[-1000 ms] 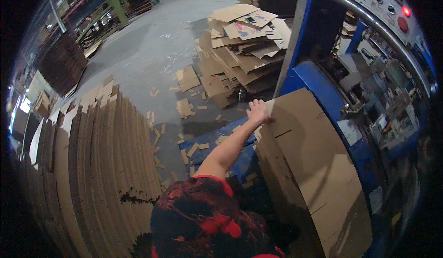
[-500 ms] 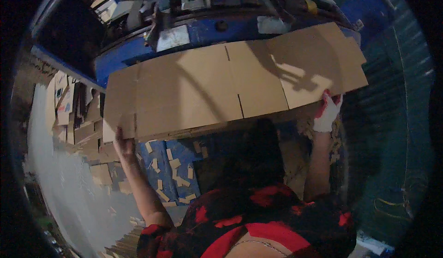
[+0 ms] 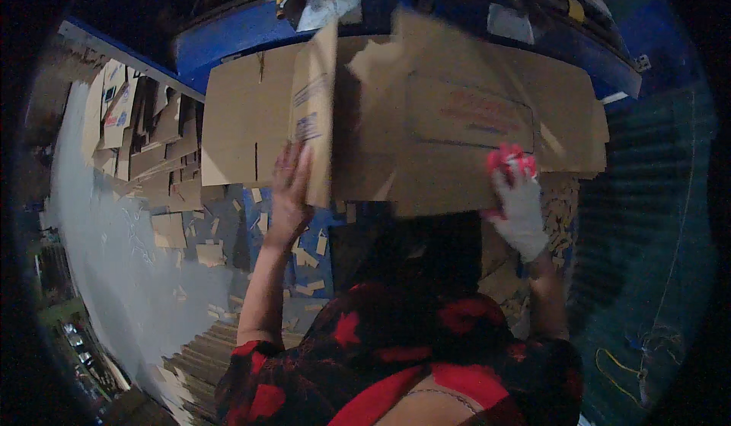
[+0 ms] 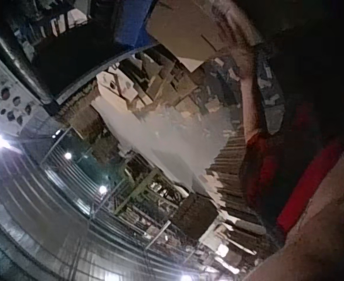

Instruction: The person repeatedly folds flat cardboard sheets into boxes using a blue machine. They place each sheet into the machine, press down to crease the folds, and remove the formed box. The process is repeated continuously throughout the clip.

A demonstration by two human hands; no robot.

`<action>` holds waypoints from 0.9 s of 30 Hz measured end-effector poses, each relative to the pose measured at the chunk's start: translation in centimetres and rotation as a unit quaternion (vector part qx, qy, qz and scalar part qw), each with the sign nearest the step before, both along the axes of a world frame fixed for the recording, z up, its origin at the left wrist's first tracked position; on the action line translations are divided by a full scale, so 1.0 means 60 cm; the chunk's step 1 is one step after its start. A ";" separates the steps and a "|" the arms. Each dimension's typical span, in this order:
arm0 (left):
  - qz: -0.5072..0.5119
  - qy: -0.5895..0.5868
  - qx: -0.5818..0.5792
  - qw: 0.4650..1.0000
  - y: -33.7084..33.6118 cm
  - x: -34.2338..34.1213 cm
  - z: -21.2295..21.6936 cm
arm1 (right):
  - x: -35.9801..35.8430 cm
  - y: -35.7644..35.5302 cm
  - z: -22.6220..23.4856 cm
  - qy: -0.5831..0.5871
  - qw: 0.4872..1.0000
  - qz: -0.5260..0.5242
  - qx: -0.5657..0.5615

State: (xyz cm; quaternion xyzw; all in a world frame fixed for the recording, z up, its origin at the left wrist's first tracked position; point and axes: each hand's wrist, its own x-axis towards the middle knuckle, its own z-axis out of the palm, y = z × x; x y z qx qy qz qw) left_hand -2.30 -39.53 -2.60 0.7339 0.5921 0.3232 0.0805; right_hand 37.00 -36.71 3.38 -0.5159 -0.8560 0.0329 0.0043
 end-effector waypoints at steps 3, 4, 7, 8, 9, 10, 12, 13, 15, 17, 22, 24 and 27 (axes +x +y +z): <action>0.005 0.169 -0.051 0.984 -0.001 0.017 -0.030 | -0.043 0.026 -0.005 -0.078 0.995 0.046 -0.034; 0.005 0.216 -0.047 0.975 0.000 0.022 -0.034 | -0.039 0.030 -0.016 -0.088 0.995 0.054 -0.013; -0.012 0.286 -0.052 0.957 0.002 0.031 -0.027 | -0.026 0.033 -0.047 -0.093 0.992 0.071 0.054; -0.013 0.287 -0.055 0.956 0.001 0.031 -0.027 | -0.029 0.035 -0.048 -0.081 0.990 0.076 0.083; -0.013 0.288 -0.055 0.956 0.003 0.031 -0.026 | -0.031 0.037 -0.048 -0.068 0.988 0.079 0.115; -0.013 0.289 -0.055 0.956 0.004 0.030 -0.025 | -0.031 0.035 -0.050 -0.072 0.988 0.079 0.115; -0.009 0.292 -0.070 0.954 0.004 0.030 -0.029 | -0.030 0.031 -0.051 -0.081 0.987 0.077 0.116; -0.008 0.293 -0.075 0.953 0.004 0.031 -0.029 | -0.032 0.031 -0.045 -0.079 0.989 0.075 0.101; -0.014 0.298 -0.118 0.947 0.011 0.035 -0.027 | -0.029 0.028 -0.022 -0.077 0.992 0.063 0.071; -0.015 0.305 -0.145 0.941 0.012 0.032 -0.019 | -0.015 0.042 -0.010 0.023 0.996 0.084 -0.024; -0.040 0.293 -0.144 0.945 0.012 0.022 -0.019 | 0.060 0.117 -0.046 0.404 0.902 -0.138 -0.063; -0.041 0.313 -0.121 0.941 0.015 0.021 -0.023 | 0.072 0.164 -0.052 0.170 0.965 -0.186 0.078; -0.042 0.299 -0.137 0.943 0.021 0.030 -0.002 | 0.074 0.211 -0.091 -0.057 0.965 -0.153 0.207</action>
